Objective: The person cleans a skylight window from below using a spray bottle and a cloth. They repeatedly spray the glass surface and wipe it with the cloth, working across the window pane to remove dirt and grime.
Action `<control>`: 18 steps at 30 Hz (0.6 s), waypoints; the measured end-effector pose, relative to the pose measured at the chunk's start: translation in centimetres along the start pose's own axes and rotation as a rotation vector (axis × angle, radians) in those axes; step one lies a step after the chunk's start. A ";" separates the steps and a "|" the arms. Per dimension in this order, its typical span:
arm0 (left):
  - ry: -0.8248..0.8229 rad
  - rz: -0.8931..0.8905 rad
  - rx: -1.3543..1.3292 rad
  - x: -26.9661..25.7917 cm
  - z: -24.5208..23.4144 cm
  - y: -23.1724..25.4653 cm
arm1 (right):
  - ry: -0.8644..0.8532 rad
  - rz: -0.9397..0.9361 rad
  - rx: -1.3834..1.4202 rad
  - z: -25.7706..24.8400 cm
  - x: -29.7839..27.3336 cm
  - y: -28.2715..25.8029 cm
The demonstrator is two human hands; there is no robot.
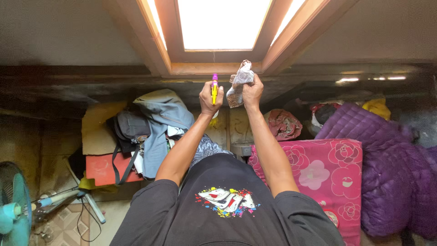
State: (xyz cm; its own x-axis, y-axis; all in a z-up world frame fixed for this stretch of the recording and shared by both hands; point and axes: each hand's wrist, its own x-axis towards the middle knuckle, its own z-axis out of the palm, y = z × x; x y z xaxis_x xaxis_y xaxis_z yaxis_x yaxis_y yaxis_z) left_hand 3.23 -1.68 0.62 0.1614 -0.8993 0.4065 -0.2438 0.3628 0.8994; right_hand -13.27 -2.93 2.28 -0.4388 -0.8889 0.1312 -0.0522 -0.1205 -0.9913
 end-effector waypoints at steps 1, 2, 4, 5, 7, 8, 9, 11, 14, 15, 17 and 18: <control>-0.005 -0.008 0.002 -0.1 0.1 0.1 | 0.001 0.007 -0.008 -0.3 -0.1 0.2; -0.010 -0.016 0.004 -0.2 0.3 0.2 | 0.002 0.014 -0.016 -0.7 -0.1 0.5; -0.012 -0.031 0.016 0.3 0.5 0.0 | 0.011 0.003 -0.040 -0.8 0.4 1.3; -0.015 -0.044 0.022 0.3 0.8 0.1 | 0.021 -0.010 -0.062 -1.0 0.5 1.6; 0.001 -0.034 0.019 0.4 1.1 0.1 | 0.030 -0.016 -0.061 -1.4 0.8 2.2; 0.020 -0.011 0.008 0.6 1.2 0.1 | 0.028 -0.009 -0.039 -1.4 0.9 2.4; 0.036 0.011 -0.004 0.6 1.3 0.1 | 0.028 -0.001 -0.019 -1.5 1.0 2.4; 0.030 -0.007 -0.019 1.0 1.5 -0.1 | 0.037 -0.005 -0.082 -1.5 1.2 2.4; 0.028 -0.011 0.032 1.9 1.7 -0.7 | 0.030 0.000 -0.043 -0.9 1.7 2.4; 0.028 -0.012 0.062 2.0 1.8 -0.8 | 0.023 0.007 -0.010 -0.8 1.8 2.4; 0.017 0.001 0.030 2.4 1.8 -0.9 | 0.034 0.041 -0.064 -0.5 2.1 2.4; 0.012 0.009 0.015 2.8 1.6 -0.8 | 0.038 0.057 -0.088 -0.2 2.2 2.4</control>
State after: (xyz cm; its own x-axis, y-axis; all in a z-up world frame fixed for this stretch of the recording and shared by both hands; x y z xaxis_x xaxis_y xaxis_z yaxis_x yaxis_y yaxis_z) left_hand 2.34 -4.85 0.75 0.1709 -0.8930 0.4163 -0.2599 0.3666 0.8933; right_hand -14.55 -5.12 0.21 -0.4773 -0.8755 0.0755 -0.1041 -0.0290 -0.9941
